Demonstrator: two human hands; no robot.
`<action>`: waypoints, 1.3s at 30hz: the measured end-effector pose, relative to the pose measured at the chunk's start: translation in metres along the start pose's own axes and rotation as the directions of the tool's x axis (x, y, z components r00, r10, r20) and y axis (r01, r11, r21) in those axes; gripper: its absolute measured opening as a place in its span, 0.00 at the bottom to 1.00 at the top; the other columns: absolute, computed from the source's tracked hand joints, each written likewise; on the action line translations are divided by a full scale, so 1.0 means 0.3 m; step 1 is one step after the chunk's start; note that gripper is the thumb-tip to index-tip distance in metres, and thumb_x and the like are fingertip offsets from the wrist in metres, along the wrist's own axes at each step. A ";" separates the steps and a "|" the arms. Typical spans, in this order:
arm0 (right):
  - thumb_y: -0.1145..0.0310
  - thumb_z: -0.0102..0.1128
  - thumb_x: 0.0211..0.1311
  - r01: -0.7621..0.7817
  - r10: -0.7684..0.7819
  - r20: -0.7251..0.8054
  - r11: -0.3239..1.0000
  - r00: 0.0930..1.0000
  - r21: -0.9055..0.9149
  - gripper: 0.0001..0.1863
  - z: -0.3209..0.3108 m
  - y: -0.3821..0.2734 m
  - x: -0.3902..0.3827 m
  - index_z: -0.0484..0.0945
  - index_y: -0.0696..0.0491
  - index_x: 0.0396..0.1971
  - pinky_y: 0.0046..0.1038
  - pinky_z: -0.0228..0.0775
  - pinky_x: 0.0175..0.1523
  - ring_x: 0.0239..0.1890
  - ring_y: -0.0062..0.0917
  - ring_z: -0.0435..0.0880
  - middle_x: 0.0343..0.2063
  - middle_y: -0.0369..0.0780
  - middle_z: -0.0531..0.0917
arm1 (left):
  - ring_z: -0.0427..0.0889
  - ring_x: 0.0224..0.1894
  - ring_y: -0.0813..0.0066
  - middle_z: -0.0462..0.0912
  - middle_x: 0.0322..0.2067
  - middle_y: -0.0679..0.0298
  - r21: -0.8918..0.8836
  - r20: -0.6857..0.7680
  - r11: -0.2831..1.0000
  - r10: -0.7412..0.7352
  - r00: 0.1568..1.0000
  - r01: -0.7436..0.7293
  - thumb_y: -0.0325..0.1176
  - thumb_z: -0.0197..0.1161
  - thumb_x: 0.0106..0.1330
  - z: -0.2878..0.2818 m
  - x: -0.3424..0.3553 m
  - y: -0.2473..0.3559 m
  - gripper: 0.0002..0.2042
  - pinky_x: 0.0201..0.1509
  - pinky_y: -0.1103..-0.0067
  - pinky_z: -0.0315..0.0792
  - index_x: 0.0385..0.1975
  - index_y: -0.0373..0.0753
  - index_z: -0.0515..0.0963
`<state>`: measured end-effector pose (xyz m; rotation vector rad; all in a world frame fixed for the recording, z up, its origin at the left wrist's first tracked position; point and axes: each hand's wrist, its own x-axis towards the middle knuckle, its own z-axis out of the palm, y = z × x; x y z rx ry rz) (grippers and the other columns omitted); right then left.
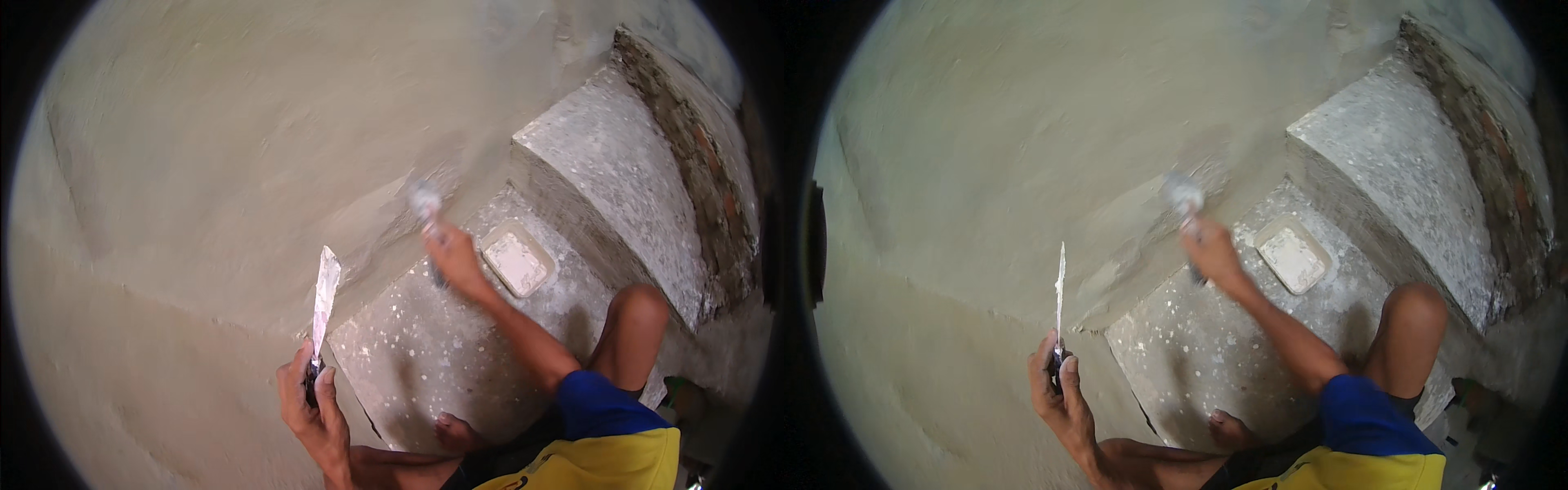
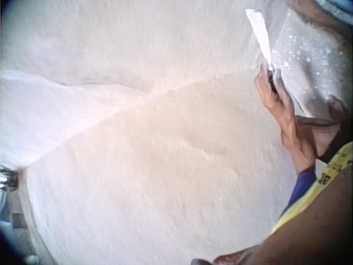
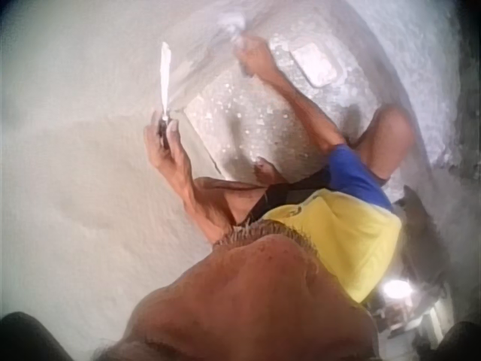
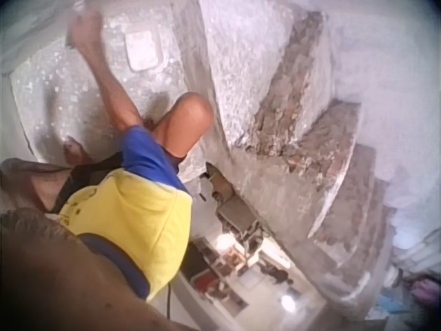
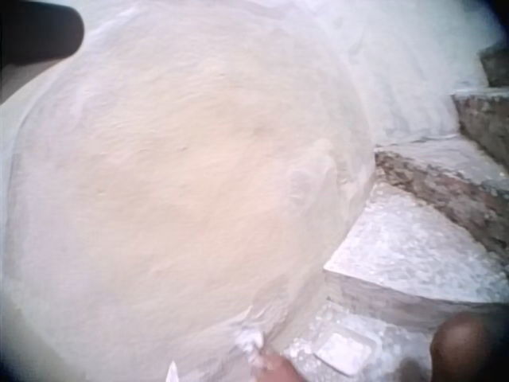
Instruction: The person applies white putty to a wall and a corner using two putty knives, taking the putty from a small plastic container and smoothing it over the surface.
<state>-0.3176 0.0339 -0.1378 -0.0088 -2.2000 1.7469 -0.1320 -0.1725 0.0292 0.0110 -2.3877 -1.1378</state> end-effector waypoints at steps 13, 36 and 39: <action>0.64 0.58 0.65 -0.068 0.084 0.209 0.994 0.974 -0.083 0.28 -0.014 0.045 -0.030 0.70 0.52 0.66 0.28 0.73 0.37 0.28 0.25 0.78 0.29 0.45 0.82 | 0.74 0.37 0.72 0.76 0.38 0.57 -0.011 0.005 1.000 0.027 1.000 -0.027 0.18 0.58 0.67 0.023 0.010 -0.008 0.17 0.42 0.80 0.70 0.55 0.31 0.77; 0.73 0.56 0.64 0.080 -0.282 -0.144 0.655 0.949 -0.752 0.37 -0.415 0.371 0.270 0.59 0.35 0.72 0.36 0.75 0.39 0.38 0.39 0.78 0.36 0.45 0.74 | 0.71 0.37 0.78 0.73 0.37 0.63 0.043 0.043 0.999 0.028 0.999 -0.030 0.19 0.58 0.66 0.025 0.020 0.007 0.16 0.42 0.83 0.68 0.54 0.30 0.77; 0.67 0.57 0.67 0.026 -0.122 -0.263 0.939 0.957 -0.342 0.31 -0.300 0.214 0.209 0.64 0.46 0.70 0.32 0.73 0.41 0.36 0.33 0.78 0.34 0.45 0.76 | 0.71 0.38 0.79 0.74 0.38 0.64 0.048 0.042 0.997 0.053 0.998 -0.055 0.19 0.58 0.67 0.017 0.019 -0.003 0.16 0.43 0.83 0.68 0.54 0.30 0.77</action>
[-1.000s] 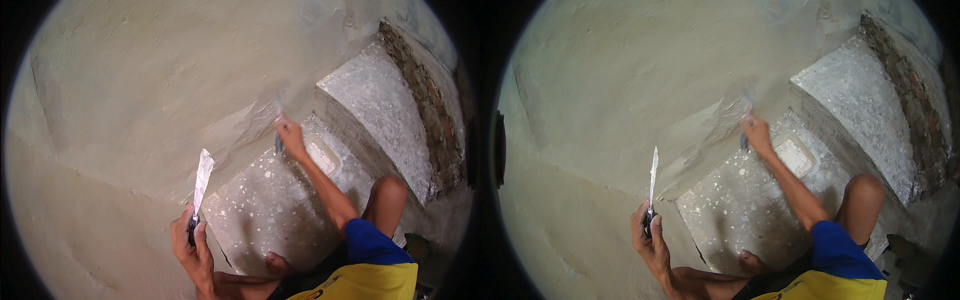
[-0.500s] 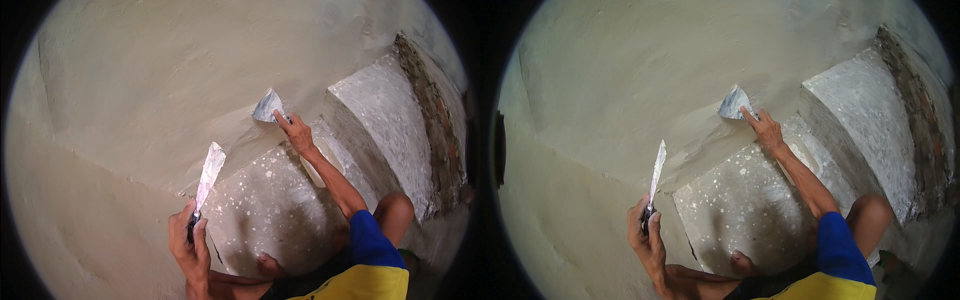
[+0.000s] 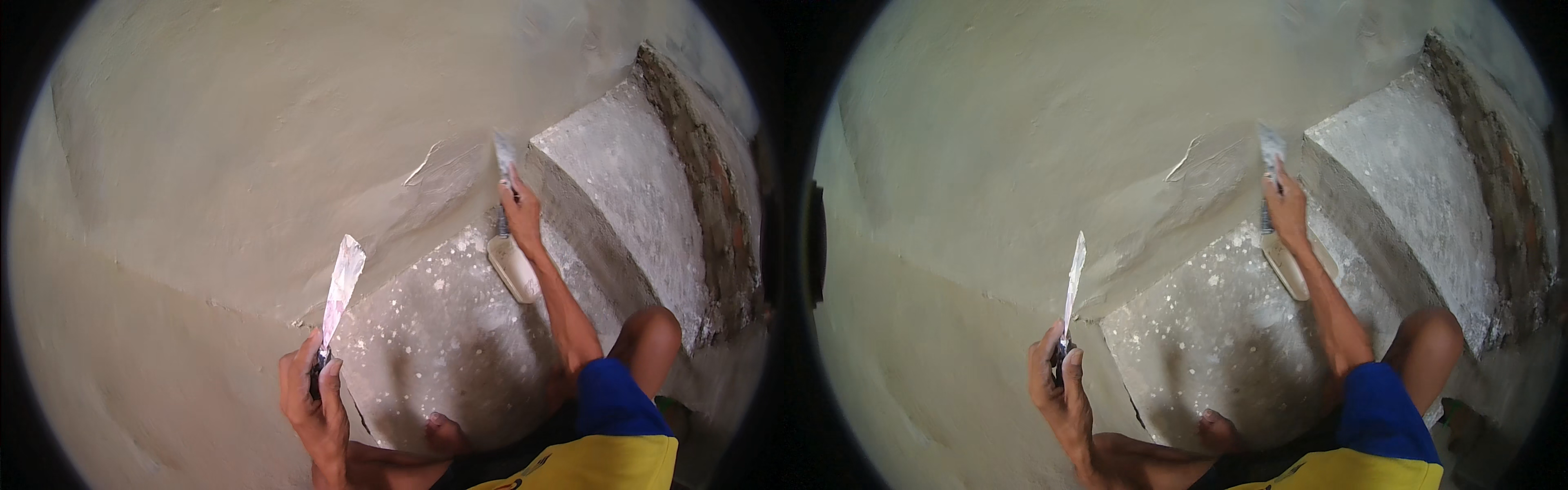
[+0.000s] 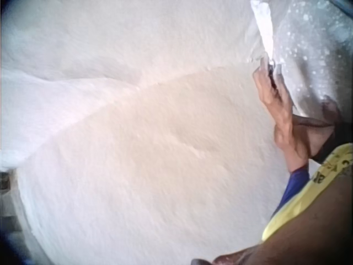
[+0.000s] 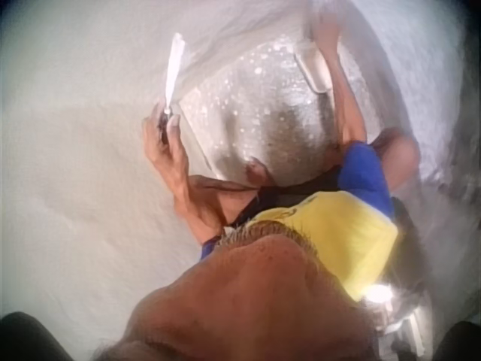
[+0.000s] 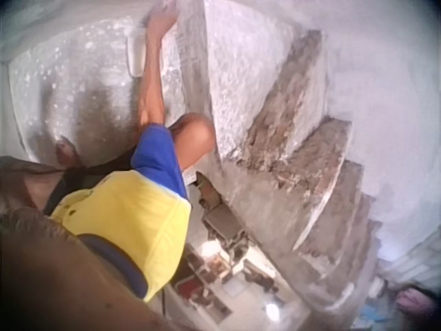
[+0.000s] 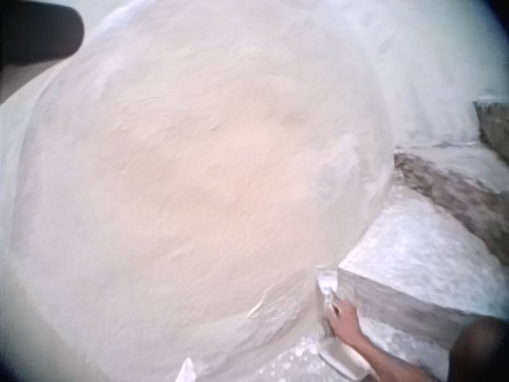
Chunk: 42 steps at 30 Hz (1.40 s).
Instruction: The person applies white putty to a wall and a corner using two putty knives, taking the putty from a small plastic container and smoothing it over the surface.
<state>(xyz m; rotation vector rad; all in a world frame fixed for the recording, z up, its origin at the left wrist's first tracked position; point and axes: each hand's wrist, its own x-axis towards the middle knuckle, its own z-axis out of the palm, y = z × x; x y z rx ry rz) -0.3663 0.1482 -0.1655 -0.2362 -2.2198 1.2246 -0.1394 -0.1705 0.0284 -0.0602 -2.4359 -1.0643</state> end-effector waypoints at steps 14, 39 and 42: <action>0.68 0.62 0.63 0.133 -0.161 0.247 0.983 0.956 0.126 0.34 0.303 -0.347 -0.390 0.64 0.49 0.70 0.33 0.70 0.37 0.32 0.36 0.76 0.29 0.46 0.71 | 0.73 0.40 0.82 0.75 0.42 0.66 -0.075 -0.074 0.996 -0.052 0.996 0.046 0.21 0.59 0.69 -0.025 -0.008 -0.032 0.16 0.46 0.86 0.69 0.57 0.32 0.76; 0.70 0.62 0.58 0.371 -0.314 0.363 0.923 0.877 -0.101 0.40 0.257 -0.259 -0.351 0.60 0.42 0.72 0.41 0.76 0.28 0.25 0.41 0.80 0.35 0.46 0.71 | 0.71 0.37 0.84 0.75 0.39 0.68 -0.109 -0.152 0.989 -0.117 0.981 0.101 0.24 0.60 0.70 -0.057 -0.013 -0.030 0.16 0.40 0.87 0.67 0.56 0.32 0.77; 0.71 0.64 0.57 0.404 -0.364 0.276 0.908 0.890 -0.107 0.41 0.216 -0.284 -0.296 0.60 0.41 0.72 0.40 0.75 0.27 0.24 0.41 0.79 0.34 0.45 0.71 | 0.71 0.37 0.84 0.74 0.39 0.67 -0.022 -0.145 1.000 0.014 0.989 -0.017 0.24 0.60 0.70 -0.059 -0.012 -0.034 0.16 0.39 0.87 0.67 0.56 0.32 0.76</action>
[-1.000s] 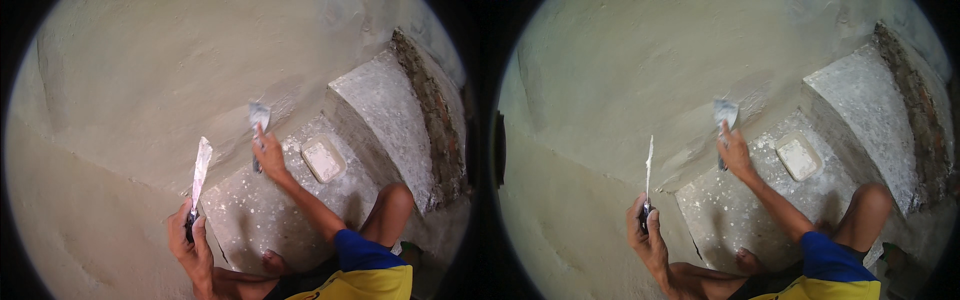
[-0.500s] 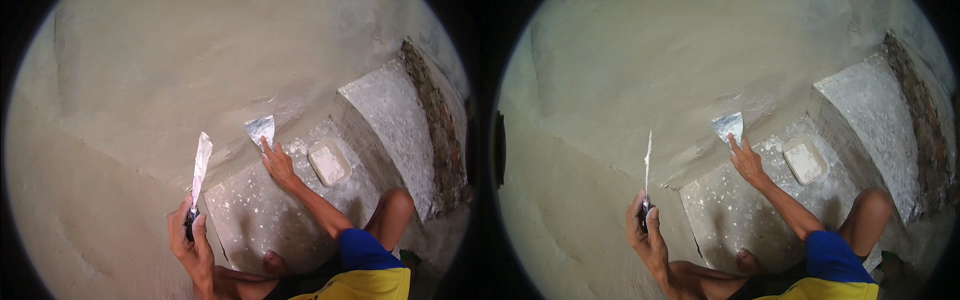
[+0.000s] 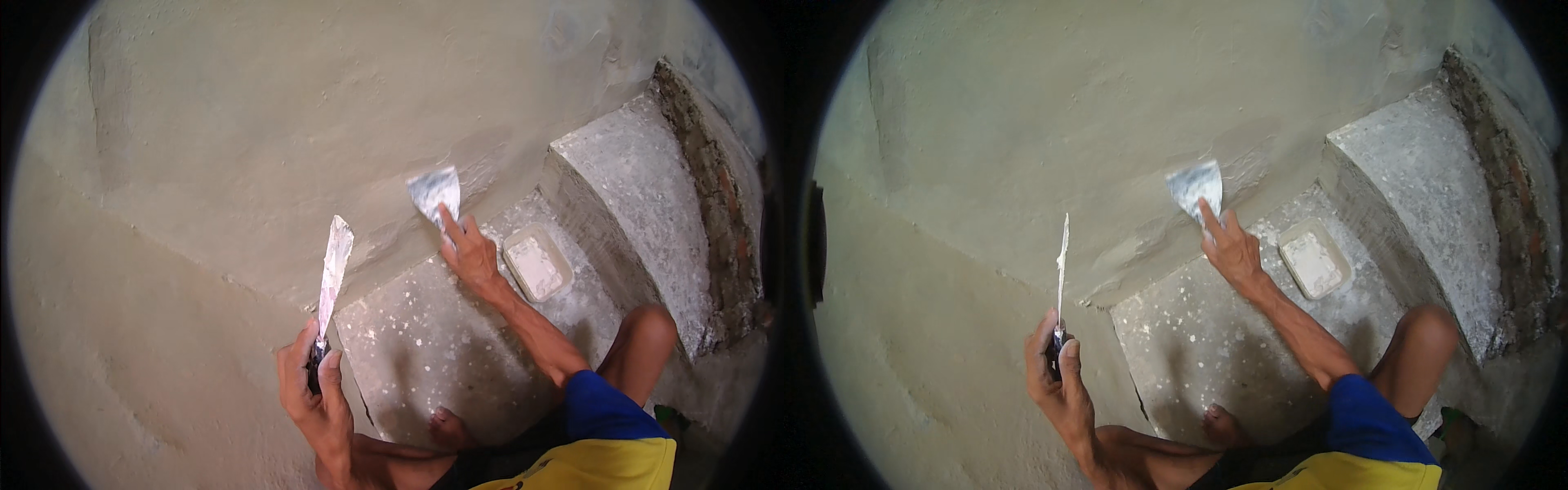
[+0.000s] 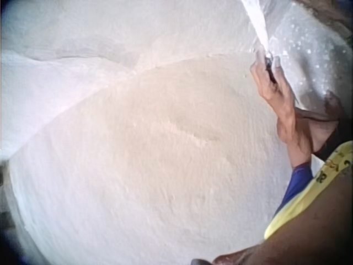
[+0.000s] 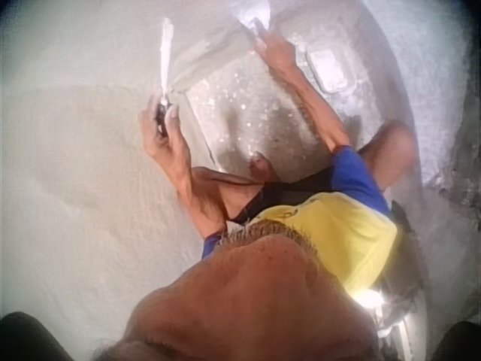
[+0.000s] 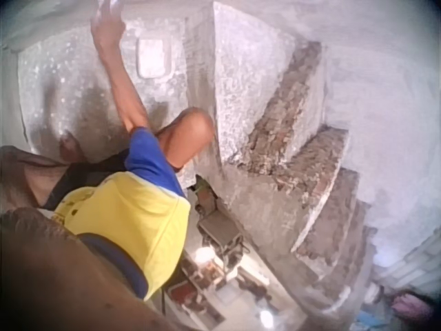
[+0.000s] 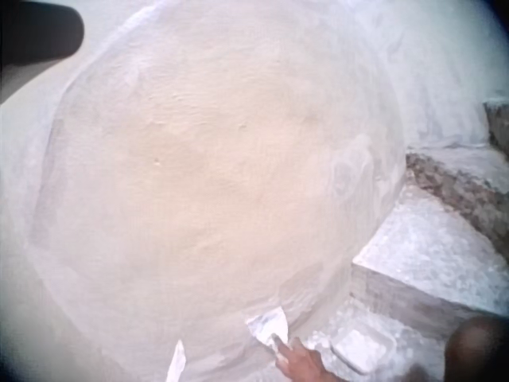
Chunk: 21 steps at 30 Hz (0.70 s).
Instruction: The person applies white putty to a wall and a corner using two putty knives, taking the putty from a small plastic container and smoothing it over the surface.
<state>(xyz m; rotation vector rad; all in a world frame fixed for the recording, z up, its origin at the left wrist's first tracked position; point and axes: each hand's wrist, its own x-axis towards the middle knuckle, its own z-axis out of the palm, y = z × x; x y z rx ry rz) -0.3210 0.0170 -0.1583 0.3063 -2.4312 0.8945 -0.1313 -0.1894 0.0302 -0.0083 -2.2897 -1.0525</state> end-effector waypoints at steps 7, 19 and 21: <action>0.70 0.62 0.60 0.032 -0.031 0.028 0.998 0.999 -0.060 0.38 0.043 0.083 -0.012 0.61 0.40 0.71 0.42 0.74 0.30 0.28 0.43 0.80 0.35 0.45 0.71 | 0.72 0.37 0.80 0.75 0.39 0.63 -0.037 0.018 0.995 -0.090 0.996 0.091 0.21 0.59 0.68 0.010 -0.003 0.012 0.16 0.40 0.84 0.68 0.56 0.31 0.76; 0.74 0.66 0.57 0.119 -0.128 -0.042 0.977 0.991 -0.175 0.42 0.022 0.232 0.059 0.59 0.38 0.72 0.39 0.76 0.32 0.33 0.38 0.80 0.35 0.43 0.72 | 0.72 0.39 0.83 0.75 0.41 0.66 -0.049 0.051 0.997 -0.061 0.997 0.064 0.22 0.58 0.69 0.039 -0.002 0.010 0.16 0.42 0.87 0.68 0.56 0.32 0.76; 0.74 0.66 0.58 0.099 -0.101 -0.002 0.979 0.995 -0.180 0.42 0.035 0.230 -0.010 0.59 0.38 0.72 0.40 0.76 0.32 0.34 0.39 0.80 0.35 0.43 0.72 | 0.72 0.39 0.83 0.75 0.41 0.66 -0.042 0.048 0.997 -0.066 0.997 0.068 0.22 0.58 0.69 0.037 -0.002 0.014 0.16 0.42 0.87 0.68 0.56 0.32 0.76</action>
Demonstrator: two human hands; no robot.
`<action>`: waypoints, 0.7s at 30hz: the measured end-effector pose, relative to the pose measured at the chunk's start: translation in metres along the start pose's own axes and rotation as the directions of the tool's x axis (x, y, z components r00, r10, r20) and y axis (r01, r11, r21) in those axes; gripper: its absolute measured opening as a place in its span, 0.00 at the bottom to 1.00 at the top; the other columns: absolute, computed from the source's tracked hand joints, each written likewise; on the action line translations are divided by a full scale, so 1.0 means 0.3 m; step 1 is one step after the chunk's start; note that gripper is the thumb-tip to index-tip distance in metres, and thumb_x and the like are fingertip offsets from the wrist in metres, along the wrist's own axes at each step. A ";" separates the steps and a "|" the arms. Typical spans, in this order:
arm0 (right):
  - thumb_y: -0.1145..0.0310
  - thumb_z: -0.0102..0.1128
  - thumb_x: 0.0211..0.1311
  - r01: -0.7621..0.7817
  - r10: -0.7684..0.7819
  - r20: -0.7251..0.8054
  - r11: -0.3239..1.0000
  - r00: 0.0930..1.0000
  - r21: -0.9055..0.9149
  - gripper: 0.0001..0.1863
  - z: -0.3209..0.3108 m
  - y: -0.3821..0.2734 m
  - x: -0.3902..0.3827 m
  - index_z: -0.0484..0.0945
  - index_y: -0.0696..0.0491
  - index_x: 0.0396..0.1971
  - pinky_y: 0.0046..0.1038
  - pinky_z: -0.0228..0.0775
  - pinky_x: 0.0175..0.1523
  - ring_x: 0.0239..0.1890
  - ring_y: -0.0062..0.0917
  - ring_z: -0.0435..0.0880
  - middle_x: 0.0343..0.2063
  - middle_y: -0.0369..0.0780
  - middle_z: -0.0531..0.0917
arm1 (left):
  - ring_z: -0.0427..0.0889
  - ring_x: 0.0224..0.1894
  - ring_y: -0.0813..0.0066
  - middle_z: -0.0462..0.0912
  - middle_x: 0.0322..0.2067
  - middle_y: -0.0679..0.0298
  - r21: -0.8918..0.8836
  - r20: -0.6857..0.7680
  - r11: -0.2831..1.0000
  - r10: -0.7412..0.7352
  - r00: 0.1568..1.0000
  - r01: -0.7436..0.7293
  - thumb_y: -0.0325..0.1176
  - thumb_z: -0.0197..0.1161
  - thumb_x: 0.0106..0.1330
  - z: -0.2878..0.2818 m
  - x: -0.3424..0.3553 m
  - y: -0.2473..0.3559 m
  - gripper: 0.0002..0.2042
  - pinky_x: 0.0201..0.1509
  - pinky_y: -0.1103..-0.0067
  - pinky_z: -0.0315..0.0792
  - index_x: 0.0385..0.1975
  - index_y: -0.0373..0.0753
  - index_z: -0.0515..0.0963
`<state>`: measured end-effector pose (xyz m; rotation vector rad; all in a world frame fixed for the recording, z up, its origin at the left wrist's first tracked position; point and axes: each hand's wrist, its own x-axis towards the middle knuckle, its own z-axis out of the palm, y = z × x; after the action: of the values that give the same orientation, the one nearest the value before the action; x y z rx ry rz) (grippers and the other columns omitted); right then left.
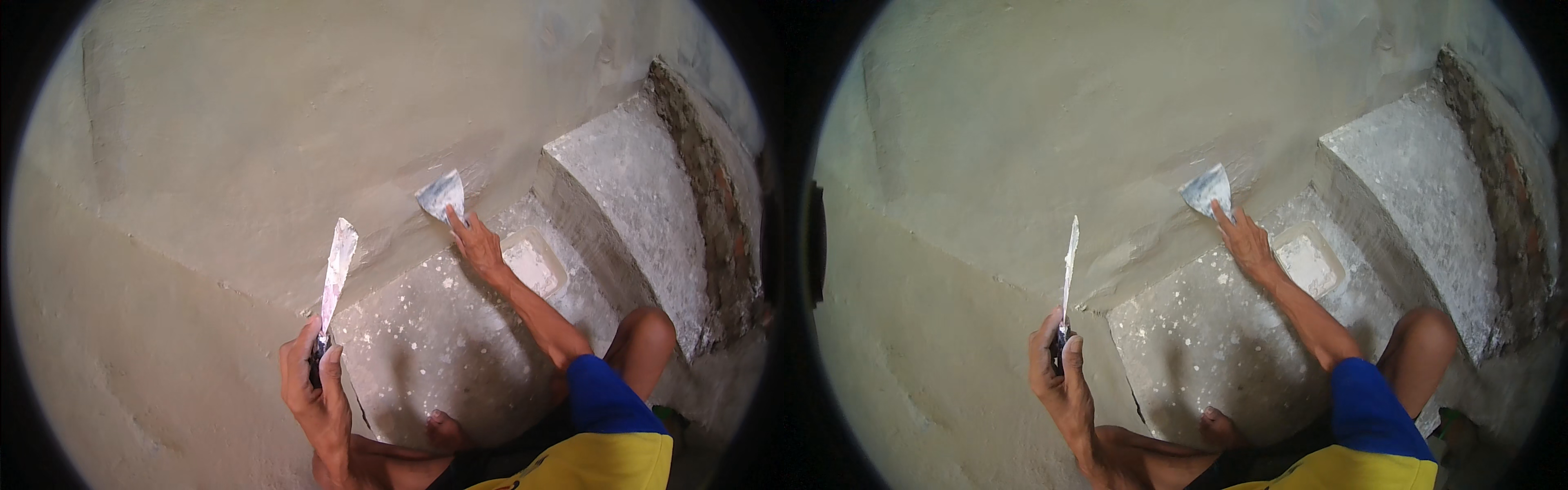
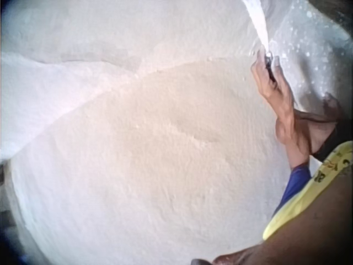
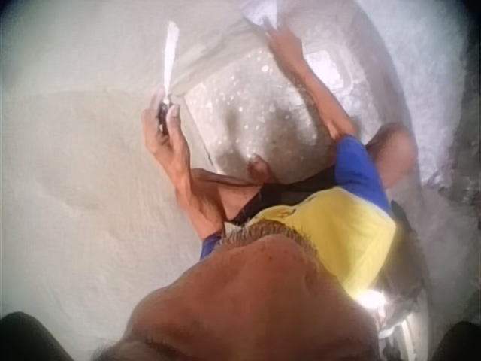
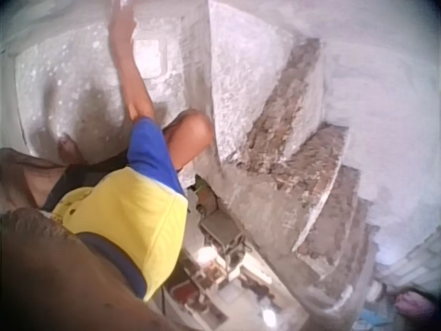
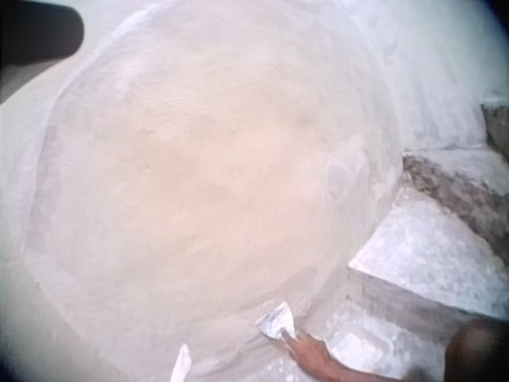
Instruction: The person applies white putty to a wall and a corner using two putty knives, taking the putty from a small plastic container and smoothing it over the surface.
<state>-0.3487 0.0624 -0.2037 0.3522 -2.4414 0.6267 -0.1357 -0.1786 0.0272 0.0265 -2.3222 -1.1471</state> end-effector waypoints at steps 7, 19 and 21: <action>0.73 0.66 0.57 -0.049 0.050 -0.002 0.995 0.999 0.089 0.43 -0.147 -0.046 0.027 0.58 0.39 0.72 0.40 0.74 0.29 0.33 0.38 0.80 0.34 0.43 0.72 | 0.72 0.39 0.83 0.75 0.41 0.65 -0.009 0.016 1.000 -0.013 1.000 0.013 0.21 0.58 0.69 -0.005 -0.009 -0.012 0.16 0.42 0.87 0.68 0.56 0.32 0.76; 0.72 0.64 0.60 -0.112 0.109 0.037 0.988 0.993 0.103 0.41 -0.113 -0.036 -0.038 0.58 0.38 0.73 0.37 0.74 0.29 0.30 0.37 0.79 0.33 0.43 0.71 | 0.75 0.38 0.74 0.76 0.39 0.58 0.002 -0.015 1.000 -0.009 1.000 0.009 0.16 0.58 0.66 0.004 -0.005 0.019 0.17 0.44 0.80 0.71 0.55 0.30 0.76; 0.73 0.64 0.58 -0.131 0.132 0.002 0.983 0.991 0.127 0.42 -0.138 -0.039 0.004 0.58 0.40 0.73 0.38 0.75 0.30 0.33 0.38 0.81 0.34 0.43 0.72 | 0.75 0.38 0.74 0.76 0.39 0.58 -0.020 -0.006 0.999 -0.032 0.999 0.032 0.17 0.58 0.66 0.008 -0.008 0.014 0.17 0.44 0.80 0.71 0.55 0.30 0.76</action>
<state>-0.3255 0.0733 -0.1692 0.2395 -2.4388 0.8416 -0.1339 -0.1736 0.0278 0.0604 -2.3128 -1.1843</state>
